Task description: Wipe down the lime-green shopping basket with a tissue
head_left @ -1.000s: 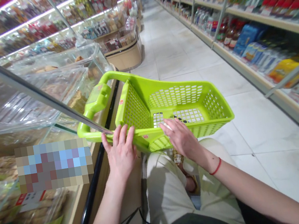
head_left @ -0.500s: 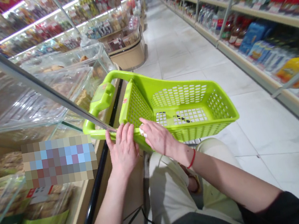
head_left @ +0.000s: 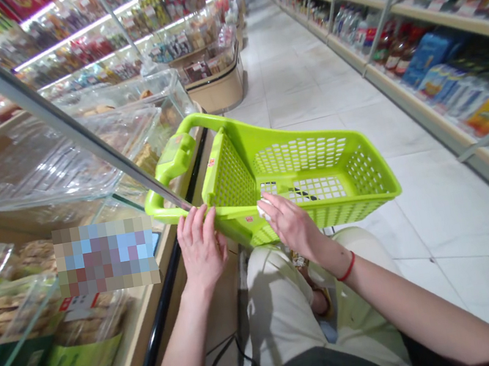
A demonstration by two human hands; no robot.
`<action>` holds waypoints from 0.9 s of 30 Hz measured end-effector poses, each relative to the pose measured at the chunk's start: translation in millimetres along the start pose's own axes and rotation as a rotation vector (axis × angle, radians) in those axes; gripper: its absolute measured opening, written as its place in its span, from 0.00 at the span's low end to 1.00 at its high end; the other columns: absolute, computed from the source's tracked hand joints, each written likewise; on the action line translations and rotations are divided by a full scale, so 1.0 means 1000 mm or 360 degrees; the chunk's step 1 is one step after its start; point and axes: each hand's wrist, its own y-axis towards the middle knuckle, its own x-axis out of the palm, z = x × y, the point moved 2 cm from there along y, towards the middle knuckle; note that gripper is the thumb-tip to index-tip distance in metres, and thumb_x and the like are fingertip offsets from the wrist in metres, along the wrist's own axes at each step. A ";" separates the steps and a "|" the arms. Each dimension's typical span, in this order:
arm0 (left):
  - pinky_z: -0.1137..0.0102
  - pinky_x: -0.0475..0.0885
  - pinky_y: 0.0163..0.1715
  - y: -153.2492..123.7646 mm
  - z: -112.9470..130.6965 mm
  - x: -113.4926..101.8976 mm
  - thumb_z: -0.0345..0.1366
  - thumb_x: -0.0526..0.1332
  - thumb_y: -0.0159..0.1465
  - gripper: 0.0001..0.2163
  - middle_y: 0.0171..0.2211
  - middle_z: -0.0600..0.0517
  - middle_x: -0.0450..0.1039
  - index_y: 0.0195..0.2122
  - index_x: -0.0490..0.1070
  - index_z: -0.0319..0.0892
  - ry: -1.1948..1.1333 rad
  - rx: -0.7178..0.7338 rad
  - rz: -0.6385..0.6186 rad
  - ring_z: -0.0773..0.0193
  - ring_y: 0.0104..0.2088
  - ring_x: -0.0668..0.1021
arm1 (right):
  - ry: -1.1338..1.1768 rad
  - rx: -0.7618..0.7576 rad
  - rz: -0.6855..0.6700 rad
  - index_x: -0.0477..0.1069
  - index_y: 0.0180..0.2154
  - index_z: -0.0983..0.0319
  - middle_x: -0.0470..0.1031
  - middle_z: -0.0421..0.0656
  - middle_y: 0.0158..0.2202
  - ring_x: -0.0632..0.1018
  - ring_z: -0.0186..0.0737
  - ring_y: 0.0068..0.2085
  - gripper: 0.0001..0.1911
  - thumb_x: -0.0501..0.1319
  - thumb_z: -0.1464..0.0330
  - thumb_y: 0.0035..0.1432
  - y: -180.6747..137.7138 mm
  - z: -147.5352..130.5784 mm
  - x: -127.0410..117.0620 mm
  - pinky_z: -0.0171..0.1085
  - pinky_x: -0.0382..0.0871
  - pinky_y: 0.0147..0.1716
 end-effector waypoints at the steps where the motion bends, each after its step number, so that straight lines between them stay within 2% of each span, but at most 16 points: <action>1: 0.48 0.56 0.67 -0.002 -0.001 0.000 0.28 0.59 0.61 0.29 0.59 0.36 0.67 0.65 0.58 0.37 -0.0012 -0.0038 0.0070 0.48 0.68 0.61 | -0.0002 -0.0002 -0.0003 0.70 0.57 0.68 0.73 0.60 0.58 0.75 0.49 0.59 0.20 0.53 0.76 0.66 0.005 -0.005 0.004 0.49 0.73 0.59; 4: 0.48 0.61 0.65 -0.004 -0.007 -0.003 0.31 0.61 0.61 0.28 0.55 0.36 0.67 0.63 0.59 0.37 -0.0023 -0.0178 0.0208 0.48 0.65 0.64 | 0.0024 0.0006 -0.0055 0.71 0.57 0.68 0.73 0.60 0.59 0.75 0.49 0.59 0.19 0.53 0.74 0.68 0.026 -0.021 0.015 0.48 0.72 0.60; 7: 0.49 0.62 0.64 -0.003 -0.014 -0.006 0.35 0.62 0.62 0.29 0.56 0.35 0.66 0.64 0.56 0.36 -0.0017 -0.0274 0.0275 0.48 0.64 0.65 | 0.0052 0.0044 -0.0093 0.72 0.56 0.67 0.73 0.59 0.58 0.76 0.48 0.59 0.18 0.52 0.74 0.68 0.048 -0.038 0.025 0.47 0.72 0.60; 13: 0.47 0.54 0.68 0.004 -0.024 -0.003 0.38 0.57 0.67 0.27 0.63 0.33 0.63 0.65 0.55 0.36 0.0030 -0.0384 0.0107 0.47 0.69 0.60 | 0.0185 0.0051 -0.0169 0.68 0.58 0.72 0.71 0.61 0.59 0.75 0.50 0.60 0.19 0.52 0.72 0.69 0.084 -0.062 0.037 0.46 0.71 0.60; 15: 0.47 0.53 0.68 0.005 -0.025 -0.001 0.38 0.56 0.68 0.25 0.63 0.34 0.63 0.65 0.56 0.36 0.0046 -0.0398 0.0103 0.48 0.69 0.59 | 0.0237 0.0073 -0.0168 0.68 0.56 0.73 0.71 0.62 0.59 0.75 0.50 0.59 0.18 0.54 0.71 0.69 0.085 -0.062 0.037 0.46 0.72 0.59; 18: 0.48 0.55 0.67 0.007 -0.026 0.000 0.38 0.56 0.68 0.24 0.62 0.33 0.65 0.63 0.57 0.35 0.0067 -0.0402 0.0117 0.48 0.69 0.60 | 0.0227 0.0025 -0.0163 0.70 0.52 0.69 0.70 0.61 0.60 0.76 0.50 0.58 0.14 0.55 0.72 0.68 0.072 -0.055 0.030 0.48 0.73 0.58; 23: 0.47 0.55 0.67 0.007 -0.027 -0.001 0.39 0.57 0.68 0.24 0.61 0.34 0.66 0.63 0.59 0.35 0.0113 -0.0382 0.0103 0.46 0.68 0.62 | 0.0125 -0.0030 -0.0109 0.69 0.58 0.65 0.68 0.59 0.63 0.75 0.48 0.60 0.22 0.53 0.78 0.65 0.040 -0.040 0.014 0.45 0.73 0.59; 27: 0.46 0.53 0.68 0.007 -0.028 -0.001 0.40 0.56 0.68 0.24 0.61 0.35 0.66 0.64 0.59 0.38 0.0116 -0.0397 0.0076 0.46 0.68 0.62 | 0.0048 0.0061 -0.0131 0.71 0.58 0.64 0.71 0.59 0.61 0.78 0.48 0.56 0.21 0.53 0.77 0.66 0.049 -0.047 0.021 0.43 0.75 0.56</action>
